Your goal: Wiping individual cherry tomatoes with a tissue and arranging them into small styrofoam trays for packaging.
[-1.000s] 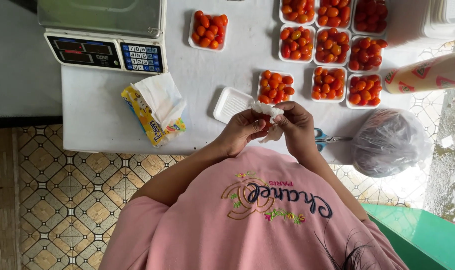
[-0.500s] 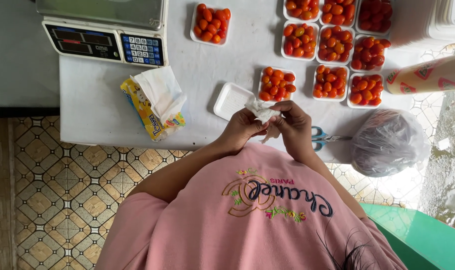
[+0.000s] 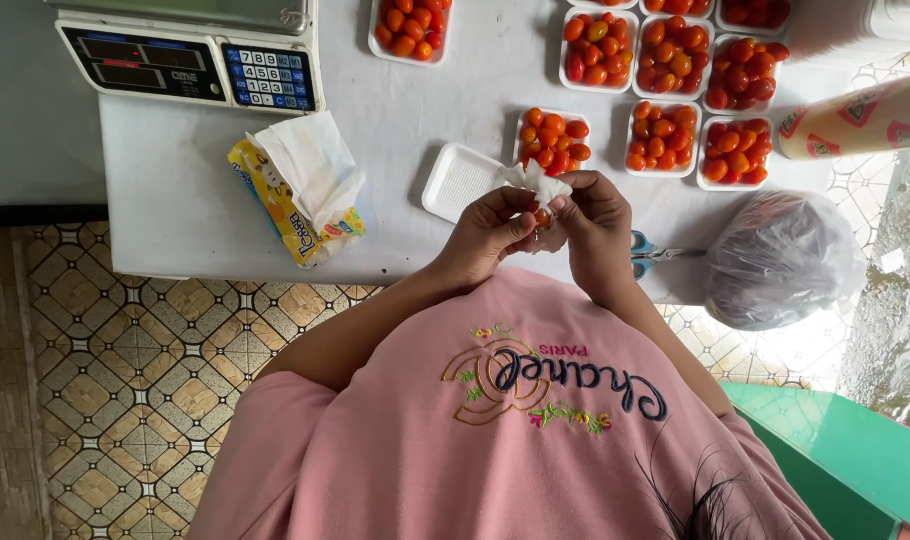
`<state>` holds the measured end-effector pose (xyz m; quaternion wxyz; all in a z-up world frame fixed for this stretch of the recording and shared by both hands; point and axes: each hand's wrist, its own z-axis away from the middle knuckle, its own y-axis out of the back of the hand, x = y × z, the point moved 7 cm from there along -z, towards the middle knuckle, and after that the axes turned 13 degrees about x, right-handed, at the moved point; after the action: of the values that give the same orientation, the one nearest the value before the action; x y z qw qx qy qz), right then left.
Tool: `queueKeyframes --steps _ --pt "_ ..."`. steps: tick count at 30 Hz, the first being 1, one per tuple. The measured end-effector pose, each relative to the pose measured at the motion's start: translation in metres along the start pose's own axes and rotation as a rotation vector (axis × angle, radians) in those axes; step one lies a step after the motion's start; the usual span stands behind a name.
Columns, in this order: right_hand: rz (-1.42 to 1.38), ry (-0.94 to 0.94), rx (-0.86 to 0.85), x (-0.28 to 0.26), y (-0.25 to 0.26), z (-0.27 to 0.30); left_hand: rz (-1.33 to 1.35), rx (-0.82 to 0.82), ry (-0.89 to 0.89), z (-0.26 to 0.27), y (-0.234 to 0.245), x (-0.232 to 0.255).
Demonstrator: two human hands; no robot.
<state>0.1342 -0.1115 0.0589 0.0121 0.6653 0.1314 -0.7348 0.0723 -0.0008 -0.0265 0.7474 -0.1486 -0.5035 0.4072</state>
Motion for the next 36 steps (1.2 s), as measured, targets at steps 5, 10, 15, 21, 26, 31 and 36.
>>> queueKeyframes --steps 5,10,15,21,26,31,36 --pt "0.074 0.041 0.007 -0.008 -0.001 0.003 0.010 0.017 0.047 0.007 -0.008 0.009" --pt "0.358 0.365 -0.104 -0.018 -0.003 0.001 -0.047 0.064 0.068 -0.001 0.007 -0.005" --pt "0.538 0.385 -0.223 -0.025 -0.014 0.004 -0.130 0.108 0.174 -0.001 0.023 -0.015" --pt "0.298 0.041 -0.259 -0.007 -0.011 0.000 -0.155 0.049 0.206 -0.006 0.038 -0.034" --pt "0.089 -0.187 -0.168 0.009 -0.004 -0.001 -0.193 -0.007 0.071 -0.009 0.027 -0.015" --pt "-0.124 -0.254 0.032 0.026 0.020 -0.016 -0.109 -0.034 0.000 0.002 0.006 0.017" --pt "0.040 0.110 0.071 -0.032 -0.002 -0.005 0.011 0.055 0.040 -0.003 0.019 0.013"
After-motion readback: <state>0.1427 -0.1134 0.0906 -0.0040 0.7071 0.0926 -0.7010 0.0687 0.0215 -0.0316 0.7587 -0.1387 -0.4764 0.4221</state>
